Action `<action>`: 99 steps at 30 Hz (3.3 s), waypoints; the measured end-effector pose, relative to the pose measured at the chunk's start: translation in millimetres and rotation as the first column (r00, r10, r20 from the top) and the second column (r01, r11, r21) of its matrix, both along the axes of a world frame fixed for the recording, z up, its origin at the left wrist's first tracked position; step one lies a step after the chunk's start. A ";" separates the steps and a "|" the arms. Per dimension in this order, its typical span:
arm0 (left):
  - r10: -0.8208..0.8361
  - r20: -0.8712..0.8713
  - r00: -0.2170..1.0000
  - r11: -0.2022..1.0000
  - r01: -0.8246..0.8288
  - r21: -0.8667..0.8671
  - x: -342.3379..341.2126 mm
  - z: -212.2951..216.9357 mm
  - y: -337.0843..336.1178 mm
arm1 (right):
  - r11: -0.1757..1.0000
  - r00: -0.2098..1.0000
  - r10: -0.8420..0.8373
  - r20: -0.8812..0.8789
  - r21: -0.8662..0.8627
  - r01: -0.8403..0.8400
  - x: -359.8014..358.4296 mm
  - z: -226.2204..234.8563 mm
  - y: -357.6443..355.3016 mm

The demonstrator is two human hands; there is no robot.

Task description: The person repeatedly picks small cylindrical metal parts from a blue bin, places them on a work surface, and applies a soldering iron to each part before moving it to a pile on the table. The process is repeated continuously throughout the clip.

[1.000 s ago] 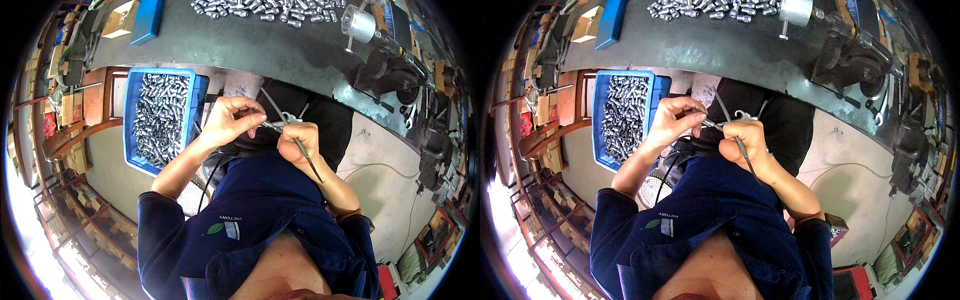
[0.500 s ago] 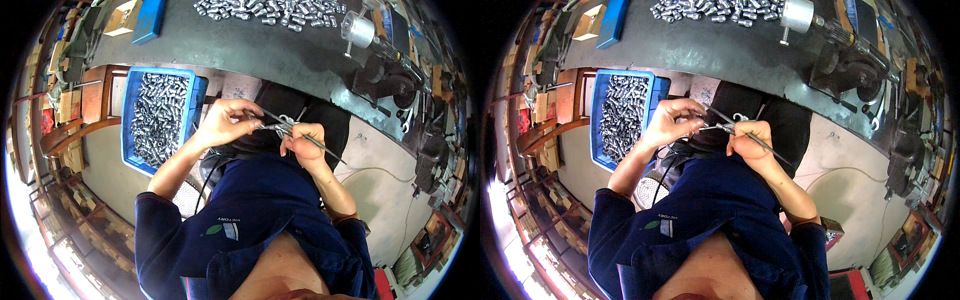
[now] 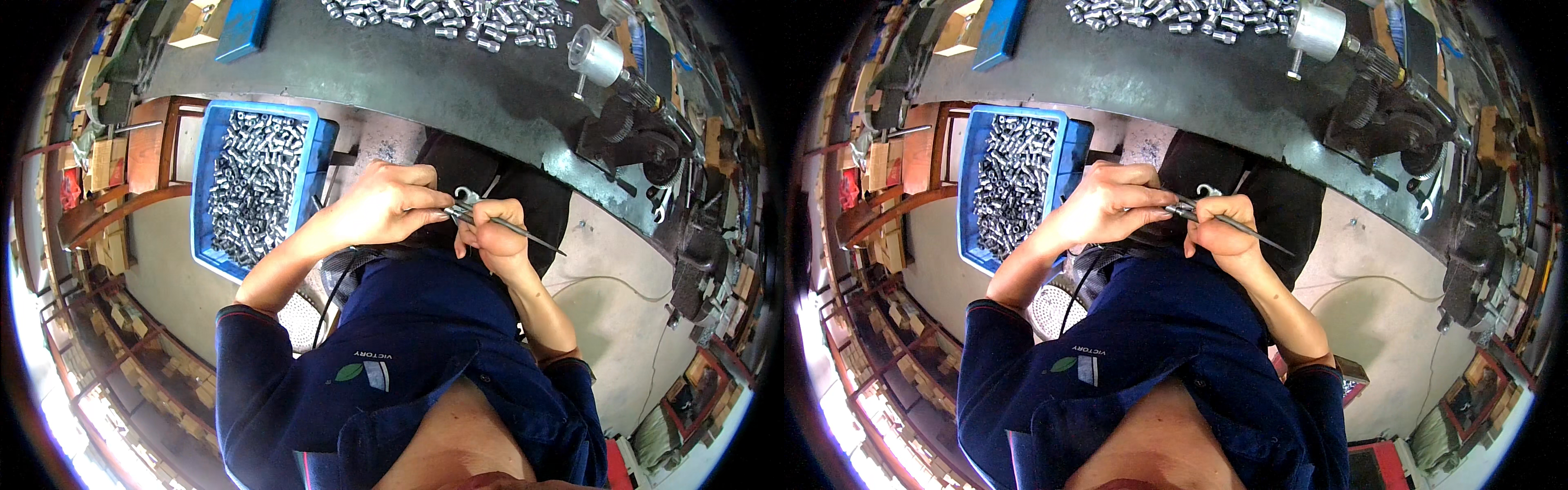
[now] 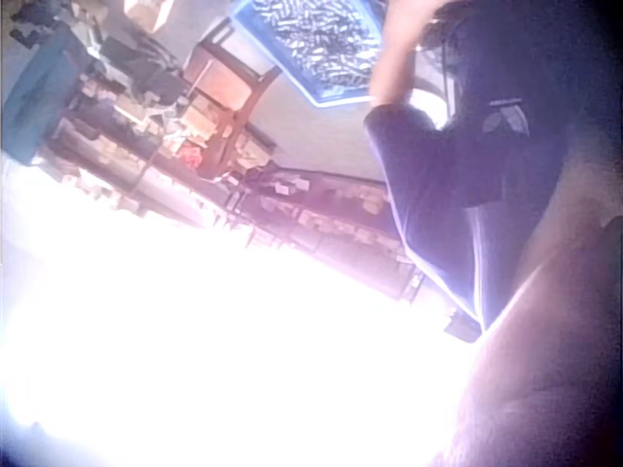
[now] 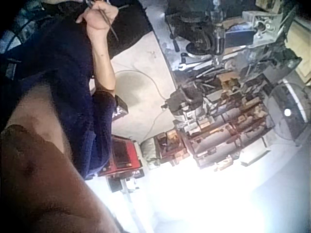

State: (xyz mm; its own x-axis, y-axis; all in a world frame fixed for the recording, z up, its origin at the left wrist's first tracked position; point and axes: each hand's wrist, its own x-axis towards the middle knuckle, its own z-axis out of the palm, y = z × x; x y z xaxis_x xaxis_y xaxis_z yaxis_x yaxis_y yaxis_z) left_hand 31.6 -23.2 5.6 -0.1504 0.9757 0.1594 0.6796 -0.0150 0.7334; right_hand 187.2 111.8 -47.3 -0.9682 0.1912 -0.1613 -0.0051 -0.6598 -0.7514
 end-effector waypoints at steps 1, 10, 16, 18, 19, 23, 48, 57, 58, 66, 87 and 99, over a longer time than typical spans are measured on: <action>-0.004 -0.001 1.000 1.000 0.004 0.000 -1.2 -0.9 0.0 | 1.000 1.000 0.004 -0.003 -0.008 -0.004 -0.2 0.0 -0.2; 0.109 0.605 0.789 0.993 -0.113 -0.032 -11.1 -23.7 -4.6 | 1.000 1.000 -0.003 -0.001 0.011 0.003 -1.2 6.6 3.5; 0.255 0.928 0.273 0.960 -0.181 -0.211 -3.3 -37.0 -8.8 | 0.992 0.999 -0.026 -0.041 0.123 0.031 -1.0 4.3 0.0; 0.270 0.933 0.236 0.956 -0.183 -0.230 -3.2 -37.1 -8.3 | 0.988 0.999 -0.028 -0.041 0.149 0.034 0.1 3.5 -0.4; 0.276 0.936 0.218 0.954 -0.183 -0.239 -3.2 -37.2 -8.0 | 0.988 0.999 -0.026 -0.046 0.151 0.033 0.8 3.3 0.3; 0.278 0.939 0.204 0.953 -0.179 -0.243 -5.9 -38.8 -8.8 | 0.982 0.999 -0.031 -0.045 0.183 0.038 1.5 5.7 0.8; 0.553 -0.080 0.829 0.832 -0.546 0.096 -19.4 -64.0 -26.9 | 0.785 0.962 0.120 -0.245 0.617 0.059 -4.0 32.1 -17.7; 0.565 -0.030 0.824 0.824 -0.562 0.073 -24.5 -64.1 -31.5 | 0.883 0.990 0.069 -0.120 0.469 -0.005 -16.0 38.6 -23.2; 0.566 -0.020 0.824 0.823 -0.563 0.069 -25.0 -63.3 -31.1 | 0.927 0.993 0.049 -0.105 0.374 -0.006 -15.8 37.7 -21.4; 0.542 -0.076 0.837 0.839 -0.534 0.110 -20.5 -62.9 -26.3 | 0.933 0.993 0.082 -0.086 0.357 -0.046 -16.7 33.4 -15.5; 0.608 -0.120 0.785 0.790 -0.613 -0.010 -43.8 -71.1 -41.4 | 0.773 0.973 0.145 -0.177 0.635 0.000 -31.6 18.6 -10.8; 0.389 -0.156 0.908 0.920 -0.372 0.127 -17.6 -64.3 -22.6 | 0.680 0.989 0.139 -0.052 0.731 -0.057 -54.8 -7.2 -23.1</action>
State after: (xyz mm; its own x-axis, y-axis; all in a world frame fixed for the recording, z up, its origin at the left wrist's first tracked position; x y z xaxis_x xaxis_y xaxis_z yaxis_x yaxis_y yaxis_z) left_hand 14.1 -45.8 -58.7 -0.4685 0.8296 0.3038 0.7643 0.2082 0.6103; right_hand 132.4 88.7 -54.4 -0.9905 0.1118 0.0805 -0.0705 0.0913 -0.9933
